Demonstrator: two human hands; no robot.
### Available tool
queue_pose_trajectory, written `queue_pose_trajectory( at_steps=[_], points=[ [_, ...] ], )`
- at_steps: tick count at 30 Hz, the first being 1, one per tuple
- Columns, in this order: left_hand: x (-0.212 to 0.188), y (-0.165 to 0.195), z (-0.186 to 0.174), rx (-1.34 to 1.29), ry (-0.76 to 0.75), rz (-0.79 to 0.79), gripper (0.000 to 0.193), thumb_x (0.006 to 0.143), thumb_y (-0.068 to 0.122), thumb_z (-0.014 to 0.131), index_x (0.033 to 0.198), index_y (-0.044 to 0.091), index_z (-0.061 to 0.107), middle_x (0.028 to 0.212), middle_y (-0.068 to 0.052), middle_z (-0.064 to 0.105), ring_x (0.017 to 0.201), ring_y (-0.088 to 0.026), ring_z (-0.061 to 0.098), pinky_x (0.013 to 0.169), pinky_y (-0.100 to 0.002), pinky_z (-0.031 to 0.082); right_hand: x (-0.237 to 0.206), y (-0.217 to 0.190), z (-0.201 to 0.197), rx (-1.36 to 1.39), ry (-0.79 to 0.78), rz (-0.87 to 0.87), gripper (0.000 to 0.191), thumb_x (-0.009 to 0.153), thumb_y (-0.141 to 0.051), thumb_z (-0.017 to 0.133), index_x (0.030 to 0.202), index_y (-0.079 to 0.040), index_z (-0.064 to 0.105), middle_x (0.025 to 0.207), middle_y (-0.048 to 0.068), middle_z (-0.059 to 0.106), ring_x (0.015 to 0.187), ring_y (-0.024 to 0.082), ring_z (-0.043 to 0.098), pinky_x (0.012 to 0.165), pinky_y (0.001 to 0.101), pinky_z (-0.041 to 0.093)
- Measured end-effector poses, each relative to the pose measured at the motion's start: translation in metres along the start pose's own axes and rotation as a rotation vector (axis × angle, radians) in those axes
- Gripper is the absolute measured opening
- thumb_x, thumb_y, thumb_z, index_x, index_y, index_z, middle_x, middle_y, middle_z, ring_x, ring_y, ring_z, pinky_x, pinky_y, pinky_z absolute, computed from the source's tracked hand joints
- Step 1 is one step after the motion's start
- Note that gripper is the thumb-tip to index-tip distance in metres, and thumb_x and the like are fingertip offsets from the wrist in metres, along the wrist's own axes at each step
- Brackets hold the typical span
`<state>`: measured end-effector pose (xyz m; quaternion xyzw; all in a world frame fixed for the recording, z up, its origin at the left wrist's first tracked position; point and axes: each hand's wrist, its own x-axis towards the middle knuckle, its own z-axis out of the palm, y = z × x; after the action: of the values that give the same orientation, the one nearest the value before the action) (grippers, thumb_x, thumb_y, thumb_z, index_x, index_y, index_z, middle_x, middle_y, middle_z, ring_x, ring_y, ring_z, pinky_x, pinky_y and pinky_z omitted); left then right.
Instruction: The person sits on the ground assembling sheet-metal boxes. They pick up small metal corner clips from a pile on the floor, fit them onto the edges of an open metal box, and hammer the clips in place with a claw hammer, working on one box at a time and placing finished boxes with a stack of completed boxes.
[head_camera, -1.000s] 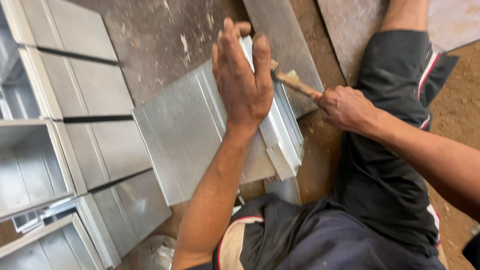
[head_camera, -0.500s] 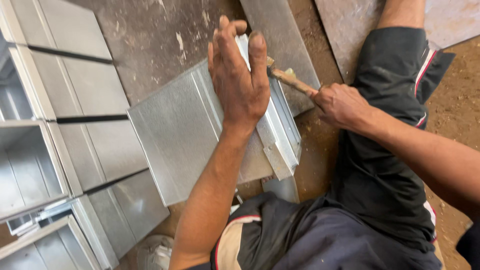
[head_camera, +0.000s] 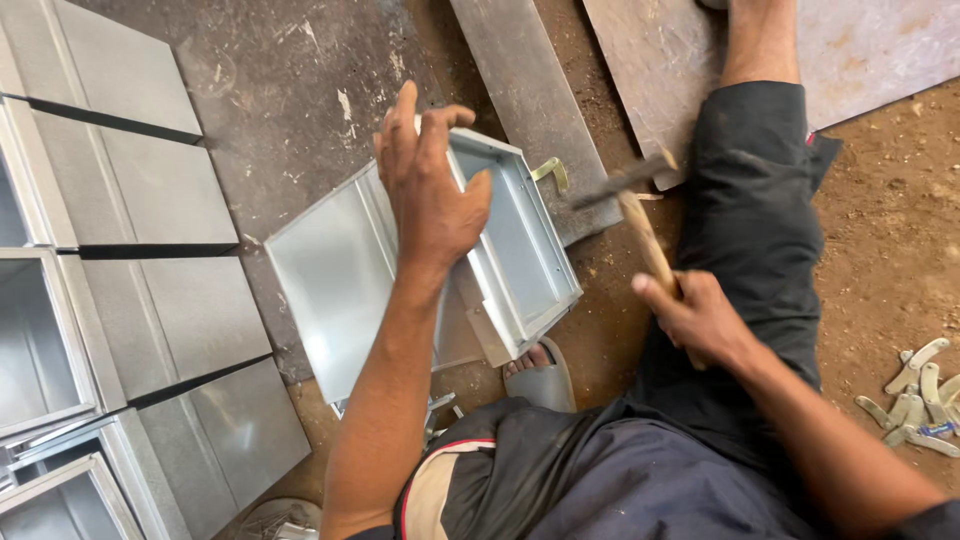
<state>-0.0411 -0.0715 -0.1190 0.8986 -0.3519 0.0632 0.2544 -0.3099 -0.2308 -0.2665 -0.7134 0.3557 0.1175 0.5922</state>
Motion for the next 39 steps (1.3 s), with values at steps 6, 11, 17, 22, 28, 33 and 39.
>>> queue_pose_trajectory(
  at_steps=[6, 11, 17, 22, 28, 33, 39],
  points=[
    [-0.015, -0.021, -0.01, -0.147, 0.002, -0.028, 0.045, 0.073, 0.002, 0.066, 0.116, 0.014, 0.066, 0.161, -0.022, 0.036, 0.153, -0.045, 0.03, 0.126, -0.059, 0.023, -0.021, 0.002, 0.004, 0.472, -0.126, 0.111, 0.049, 0.098, -0.039, 0.062, 0.067, -0.003, 0.051, 0.05, 0.006, 0.046, 0.038, 0.016, 0.042, 0.035, 0.0336, 0.033],
    [-0.016, -0.02, -0.01, -0.184, 0.026, -0.038, 0.045, 0.072, 0.0, 0.063, 0.114, 0.014, 0.066, 0.161, -0.023, 0.036, 0.153, -0.046, 0.027, 0.125, -0.058, 0.024, 0.015, -0.029, 0.011, 0.326, 0.008, -0.222, 0.054, 0.106, -0.043, 0.045, 0.069, -0.005, 0.053, 0.054, 0.002, 0.049, 0.043, 0.012, 0.046, 0.039, 0.0294, 0.038],
    [-0.009, -0.011, -0.009, -0.125, 0.048, -0.025, 0.047, 0.069, -0.001, 0.064, 0.113, 0.015, 0.066, 0.159, -0.023, 0.036, 0.154, -0.045, 0.027, 0.128, -0.059, 0.017, 0.049, -0.048, 0.049, 0.285, 0.047, -0.095, 0.057, 0.109, -0.047, 0.038, 0.072, -0.004, 0.049, 0.054, 0.004, 0.045, 0.043, 0.014, 0.044, 0.04, 0.0317, 0.036],
    [-0.002, 0.004, 0.001, -0.097, 0.031, -0.039, 0.049, 0.066, -0.002, 0.064, 0.111, 0.017, 0.066, 0.158, -0.023, 0.037, 0.152, -0.045, 0.027, 0.129, -0.059, 0.012, 0.043, -0.051, 0.053, 0.526, -0.048, -0.008, 0.051, 0.108, -0.045, 0.04, 0.078, -0.005, 0.048, 0.058, 0.002, 0.046, 0.043, 0.013, 0.041, 0.039, 0.0321, 0.036],
    [0.001, 0.005, 0.001, -0.098, 0.035, -0.029, 0.053, 0.067, -0.002, 0.066, 0.116, 0.019, 0.063, 0.161, -0.022, 0.036, 0.153, -0.046, 0.026, 0.129, -0.06, 0.011, 0.046, -0.055, 0.06, 0.562, 0.052, -0.098, 0.051, 0.108, -0.045, 0.037, 0.077, -0.006, 0.049, 0.062, 0.002, 0.049, 0.044, 0.012, 0.044, 0.039, 0.031, 0.039],
    [0.001, -0.001, 0.002, -0.131, 0.062, -0.011, 0.054, 0.066, -0.003, 0.064, 0.115, 0.019, 0.061, 0.16, -0.023, 0.038, 0.154, -0.046, 0.027, 0.13, -0.059, 0.013, 0.051, -0.049, 0.06, 0.572, -0.045, -0.116, 0.056, 0.109, -0.048, 0.038, 0.074, -0.005, 0.047, 0.061, 0.002, 0.044, 0.045, 0.011, 0.043, 0.039, 0.03, 0.038],
    [0.0, -0.004, 0.001, -0.16, 0.059, -0.017, 0.056, 0.066, -0.005, 0.063, 0.118, 0.018, 0.061, 0.161, -0.026, 0.036, 0.155, -0.046, 0.026, 0.13, -0.06, 0.011, 0.045, -0.048, 0.058, 0.54, 0.011, -0.15, 0.055, 0.108, -0.048, 0.038, 0.074, -0.006, 0.049, 0.062, -0.002, 0.048, 0.046, 0.01, 0.045, 0.039, 0.0295, 0.04]
  ],
)
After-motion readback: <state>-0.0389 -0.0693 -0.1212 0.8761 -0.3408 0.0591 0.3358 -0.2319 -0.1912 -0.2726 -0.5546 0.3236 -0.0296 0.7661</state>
